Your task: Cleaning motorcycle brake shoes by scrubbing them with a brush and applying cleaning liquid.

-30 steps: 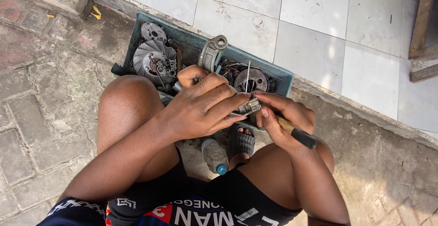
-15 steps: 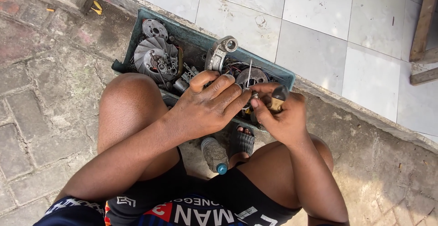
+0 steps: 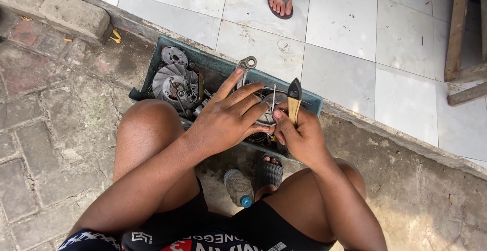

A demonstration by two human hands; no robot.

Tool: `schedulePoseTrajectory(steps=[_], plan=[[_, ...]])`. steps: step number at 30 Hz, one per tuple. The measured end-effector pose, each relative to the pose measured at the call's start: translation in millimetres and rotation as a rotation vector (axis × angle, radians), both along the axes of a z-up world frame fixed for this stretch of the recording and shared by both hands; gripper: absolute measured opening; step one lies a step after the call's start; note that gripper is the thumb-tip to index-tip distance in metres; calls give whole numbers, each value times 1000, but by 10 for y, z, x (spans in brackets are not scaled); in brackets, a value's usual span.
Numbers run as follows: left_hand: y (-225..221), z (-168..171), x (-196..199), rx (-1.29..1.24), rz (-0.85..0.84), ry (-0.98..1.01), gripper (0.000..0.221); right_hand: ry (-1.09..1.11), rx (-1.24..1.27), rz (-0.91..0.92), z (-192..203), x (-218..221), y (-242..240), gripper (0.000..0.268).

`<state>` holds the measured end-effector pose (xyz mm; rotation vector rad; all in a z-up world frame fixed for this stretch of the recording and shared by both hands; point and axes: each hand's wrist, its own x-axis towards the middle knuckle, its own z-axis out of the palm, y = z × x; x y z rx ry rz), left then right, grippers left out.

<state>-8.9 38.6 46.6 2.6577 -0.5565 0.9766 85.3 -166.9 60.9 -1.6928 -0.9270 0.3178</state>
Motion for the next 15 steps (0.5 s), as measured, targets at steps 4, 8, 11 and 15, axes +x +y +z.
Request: schedulePoseTrajectory(steps=[4,8,11,15], plan=[[34,-143,41,7,-65,57,42,-48,-19,-35,7,68,-44,25],[76,-269,40,83,-31,101,37,-132,116,-129,103,295,-246,44],[86,-415,78,147,17,128,37,-150,204,-151,173,371,-310,46],[69,-504,116,189,35,144,36,-120,314,-12,117,195,-115,25]])
